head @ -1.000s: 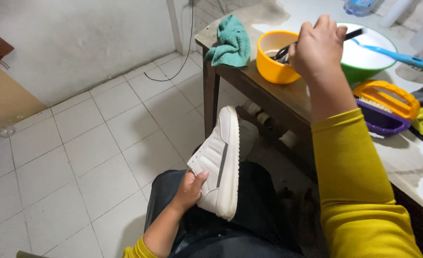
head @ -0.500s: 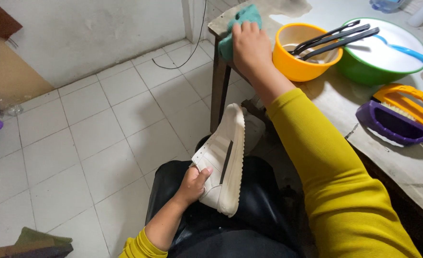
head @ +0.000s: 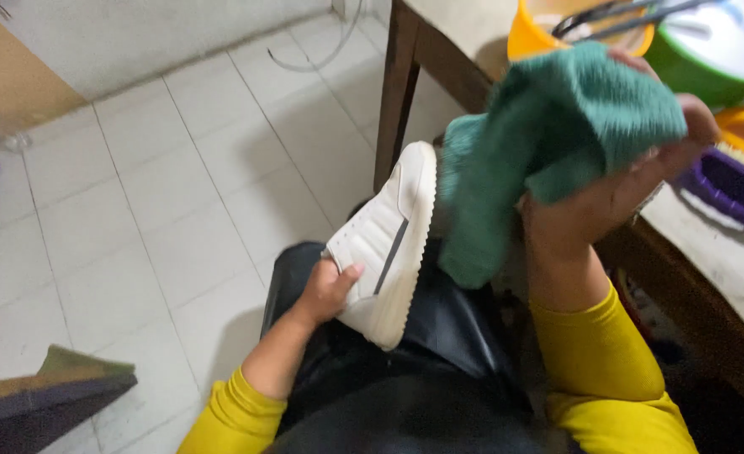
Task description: The person scrubs a white sneaker with a brush, dipping it into a yellow bowl of liquid. They wipe the shoe with a green cloth and continue scrubbing the sole and upper parts of the shoe.
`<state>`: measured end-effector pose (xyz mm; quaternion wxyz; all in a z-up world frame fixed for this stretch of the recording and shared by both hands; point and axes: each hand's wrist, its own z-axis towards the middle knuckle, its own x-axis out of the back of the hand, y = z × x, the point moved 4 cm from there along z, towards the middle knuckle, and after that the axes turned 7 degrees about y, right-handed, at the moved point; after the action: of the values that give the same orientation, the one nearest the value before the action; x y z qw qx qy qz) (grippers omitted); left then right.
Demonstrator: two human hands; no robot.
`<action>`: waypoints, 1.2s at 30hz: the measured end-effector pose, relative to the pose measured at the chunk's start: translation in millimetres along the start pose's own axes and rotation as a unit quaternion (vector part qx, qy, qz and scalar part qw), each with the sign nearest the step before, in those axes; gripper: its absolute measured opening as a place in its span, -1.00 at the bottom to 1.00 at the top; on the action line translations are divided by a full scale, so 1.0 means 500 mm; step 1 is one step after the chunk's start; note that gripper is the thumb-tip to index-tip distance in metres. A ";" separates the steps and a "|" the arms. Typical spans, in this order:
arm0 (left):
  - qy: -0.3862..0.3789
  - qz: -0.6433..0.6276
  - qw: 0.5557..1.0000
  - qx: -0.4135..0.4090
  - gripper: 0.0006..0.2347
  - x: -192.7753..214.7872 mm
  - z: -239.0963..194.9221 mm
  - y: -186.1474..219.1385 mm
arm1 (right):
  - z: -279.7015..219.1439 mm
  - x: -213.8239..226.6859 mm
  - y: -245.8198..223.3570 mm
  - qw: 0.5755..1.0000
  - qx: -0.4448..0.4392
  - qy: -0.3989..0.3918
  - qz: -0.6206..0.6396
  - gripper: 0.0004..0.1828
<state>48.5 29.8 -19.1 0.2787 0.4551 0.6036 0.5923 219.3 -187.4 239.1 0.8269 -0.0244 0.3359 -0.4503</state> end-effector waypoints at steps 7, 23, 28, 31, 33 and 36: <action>-0.118 -0.001 0.988 -0.100 -0.72 -0.017 -0.042 0.137 | -0.221 0.179 0.042 0.925 -0.062 -0.174 -0.333 -0.59; -0.120 -0.021 0.989 0.079 -0.73 -0.081 -0.021 -0.086 | -0.441 0.282 0.005 0.852 -0.115 -0.407 -0.309 -0.80; -0.117 -0.025 0.987 0.112 -0.75 -0.103 0.005 -0.180 | -0.526 0.133 -0.094 0.840 -0.135 -0.500 -0.160 -0.89; -0.137 0.029 0.987 0.085 -0.61 -0.090 0.008 -0.109 | -0.504 0.045 -0.117 0.778 -0.117 -0.609 -0.102 -0.75; -0.136 0.024 0.985 0.101 -0.61 -0.096 0.006 -0.106 | -0.477 0.051 -0.106 0.772 -0.131 -0.615 -0.098 -0.81; -0.138 0.021 0.983 0.116 -0.60 -0.096 -0.004 -0.075 | -0.482 0.115 -0.067 0.785 -0.156 -0.596 -0.072 -0.72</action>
<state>59.6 -9.1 -64.8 0.2918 0.5743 0.6143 0.4558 77.0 -187.8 33.7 0.8127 -0.4403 -0.1609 -0.3461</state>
